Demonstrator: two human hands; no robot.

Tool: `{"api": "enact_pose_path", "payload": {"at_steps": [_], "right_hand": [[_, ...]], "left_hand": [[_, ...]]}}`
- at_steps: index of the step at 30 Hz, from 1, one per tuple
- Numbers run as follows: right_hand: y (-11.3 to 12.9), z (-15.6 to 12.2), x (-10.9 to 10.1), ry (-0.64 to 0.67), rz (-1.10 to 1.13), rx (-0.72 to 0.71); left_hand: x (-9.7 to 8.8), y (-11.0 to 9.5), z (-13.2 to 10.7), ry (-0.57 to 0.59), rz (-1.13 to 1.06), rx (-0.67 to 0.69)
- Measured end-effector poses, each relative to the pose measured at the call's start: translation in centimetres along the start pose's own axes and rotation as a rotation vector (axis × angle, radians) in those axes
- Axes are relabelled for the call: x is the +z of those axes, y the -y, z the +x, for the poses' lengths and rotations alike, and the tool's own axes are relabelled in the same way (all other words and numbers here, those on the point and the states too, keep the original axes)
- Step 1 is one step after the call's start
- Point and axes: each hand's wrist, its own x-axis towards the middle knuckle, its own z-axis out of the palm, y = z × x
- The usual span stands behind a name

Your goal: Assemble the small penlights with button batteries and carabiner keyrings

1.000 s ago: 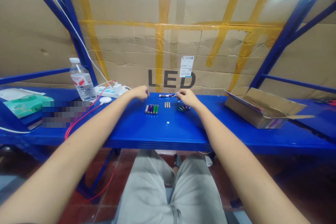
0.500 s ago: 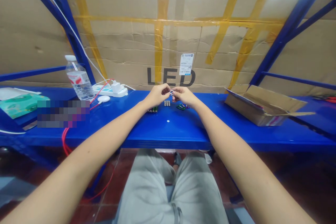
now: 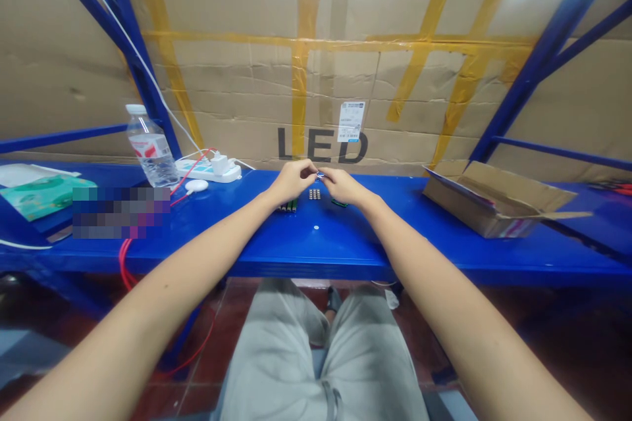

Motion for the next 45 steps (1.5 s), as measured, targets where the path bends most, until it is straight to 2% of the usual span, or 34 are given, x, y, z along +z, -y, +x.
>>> {"api": "enact_pose_path", "payload": {"at_steps": [14, 22, 26, 30, 33, 37, 41, 45], "right_hand": [[-0.4, 0.2, 0.7, 0.013, -0.024, 0.075], [-0.5, 0.1, 1.0, -0.028, 0.004, 0.134], [-0.8, 0.2, 0.3, -0.138, 0.012, 0.272], [-2.3, 0.2, -1.0, -0.267, 0.045, 0.431], [-3.6, 0.1, -1.7, -0.350, 0.016, 0.539], [-4.5, -0.2, -2.1, -0.373, -0.038, 0.642], [-4.5, -0.4, -2.1, -0.311, -0.079, 0.679], [-4.3, -0.4, -2.3, -0.240, -0.087, 0.723]], "left_hand": [[0.4, -1.0, -0.5, 0.039, 0.086, 0.034], [0.9, -1.4, -0.5, 0.044, 0.057, -0.023], [-1.1, -0.2, -0.1, 0.013, 0.073, -0.054], [-4.9, 3.2, -0.2, -0.088, 0.161, -0.241], [-6.9, 5.8, -0.9, -0.004, 0.108, -0.406], [-7.4, 7.4, -1.4, 0.148, 0.123, -0.511], [-7.3, 7.4, -1.4, 0.200, 0.249, -0.499], [-7.5, 7.1, -1.4, 0.289, 0.253, -0.525]]}}
